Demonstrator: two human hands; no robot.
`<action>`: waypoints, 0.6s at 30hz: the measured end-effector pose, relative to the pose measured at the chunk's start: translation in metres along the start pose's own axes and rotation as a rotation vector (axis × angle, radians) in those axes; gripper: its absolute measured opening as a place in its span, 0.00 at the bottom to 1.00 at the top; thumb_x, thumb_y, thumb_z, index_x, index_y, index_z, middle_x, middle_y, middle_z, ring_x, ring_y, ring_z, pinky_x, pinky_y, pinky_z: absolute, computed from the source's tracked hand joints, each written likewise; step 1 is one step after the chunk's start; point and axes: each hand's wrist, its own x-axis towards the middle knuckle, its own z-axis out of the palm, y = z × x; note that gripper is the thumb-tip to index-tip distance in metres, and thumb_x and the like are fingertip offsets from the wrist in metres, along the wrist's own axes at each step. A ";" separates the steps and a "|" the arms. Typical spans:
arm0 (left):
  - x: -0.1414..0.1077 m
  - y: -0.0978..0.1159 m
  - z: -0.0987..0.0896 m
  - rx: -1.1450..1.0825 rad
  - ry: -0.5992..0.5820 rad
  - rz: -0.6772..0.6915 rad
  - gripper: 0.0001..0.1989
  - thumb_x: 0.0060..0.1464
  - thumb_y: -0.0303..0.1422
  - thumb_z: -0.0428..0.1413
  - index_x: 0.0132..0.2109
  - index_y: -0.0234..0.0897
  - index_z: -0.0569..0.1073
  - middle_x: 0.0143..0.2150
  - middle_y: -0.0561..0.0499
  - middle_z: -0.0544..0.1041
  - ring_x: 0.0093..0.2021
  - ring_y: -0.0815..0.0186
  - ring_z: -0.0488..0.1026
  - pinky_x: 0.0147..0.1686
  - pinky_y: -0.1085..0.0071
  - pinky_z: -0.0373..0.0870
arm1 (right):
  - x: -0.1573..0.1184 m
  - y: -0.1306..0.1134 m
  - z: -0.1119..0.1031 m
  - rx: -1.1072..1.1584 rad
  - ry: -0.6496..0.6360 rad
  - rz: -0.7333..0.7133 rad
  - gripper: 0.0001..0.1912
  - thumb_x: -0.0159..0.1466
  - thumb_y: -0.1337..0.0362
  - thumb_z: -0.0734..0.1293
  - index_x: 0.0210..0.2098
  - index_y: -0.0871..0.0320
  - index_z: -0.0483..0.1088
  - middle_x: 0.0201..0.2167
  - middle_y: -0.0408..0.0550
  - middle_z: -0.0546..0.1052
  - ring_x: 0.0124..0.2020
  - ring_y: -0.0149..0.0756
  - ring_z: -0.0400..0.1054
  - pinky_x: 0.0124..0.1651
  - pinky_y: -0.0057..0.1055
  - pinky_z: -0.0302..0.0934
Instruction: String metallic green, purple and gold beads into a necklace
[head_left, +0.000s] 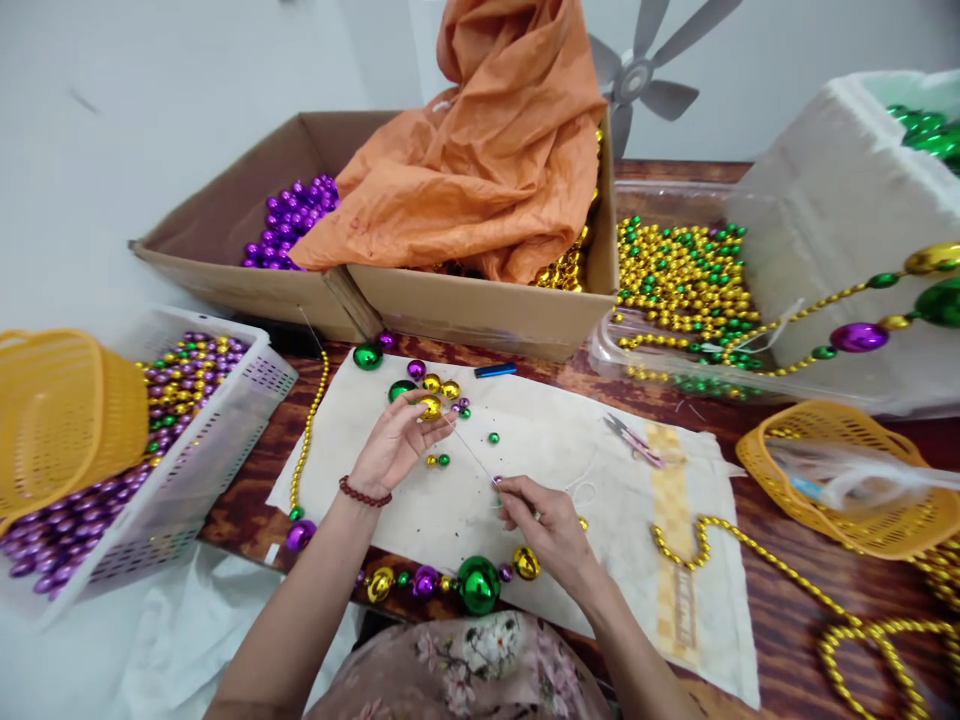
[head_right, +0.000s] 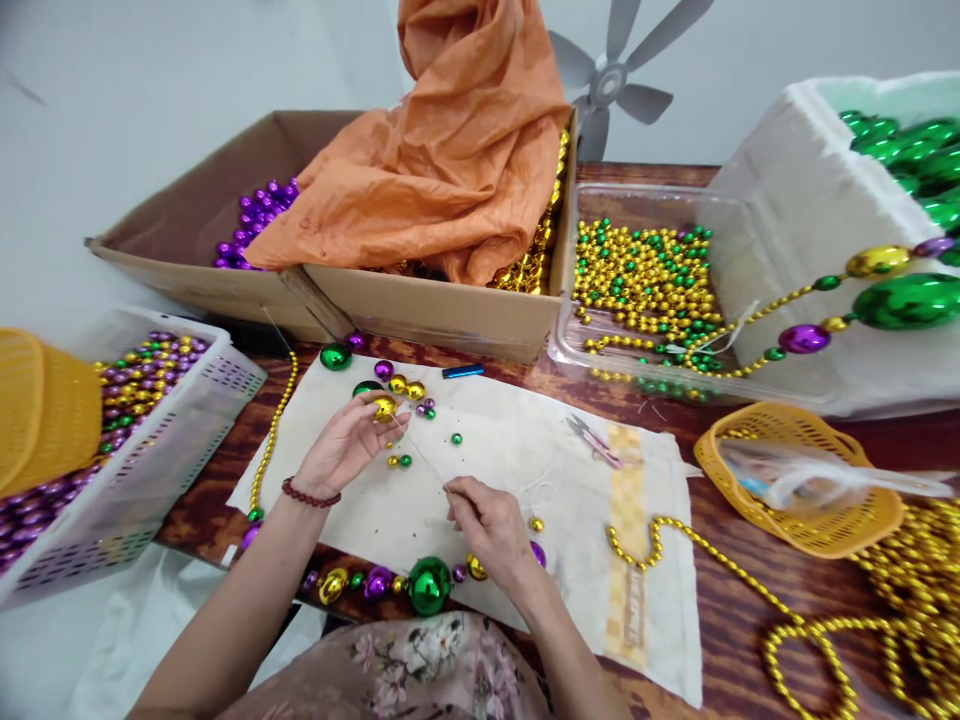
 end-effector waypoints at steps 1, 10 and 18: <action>0.000 -0.001 0.001 0.012 0.005 -0.009 0.13 0.54 0.28 0.63 0.47 0.37 0.74 0.45 0.48 0.81 0.39 0.62 0.82 0.36 0.69 0.77 | -0.001 0.001 0.001 0.005 0.001 0.006 0.12 0.69 0.63 0.60 0.41 0.58 0.75 0.25 0.44 0.78 0.23 0.31 0.74 0.30 0.25 0.67; 0.005 -0.007 0.013 -0.121 0.021 -0.015 0.16 0.59 0.31 0.60 0.54 0.38 0.75 0.49 0.46 0.81 0.40 0.64 0.81 0.36 0.72 0.77 | -0.002 0.002 0.003 -0.023 -0.016 -0.009 0.11 0.68 0.65 0.59 0.39 0.58 0.74 0.23 0.42 0.77 0.22 0.29 0.72 0.28 0.23 0.66; 0.009 -0.009 0.020 -0.194 0.032 0.033 0.14 0.60 0.32 0.60 0.53 0.35 0.76 0.47 0.46 0.81 0.43 0.64 0.80 0.51 0.64 0.76 | -0.005 -0.005 0.001 -0.016 0.005 -0.028 0.11 0.68 0.65 0.60 0.39 0.57 0.74 0.23 0.42 0.77 0.22 0.30 0.73 0.28 0.24 0.66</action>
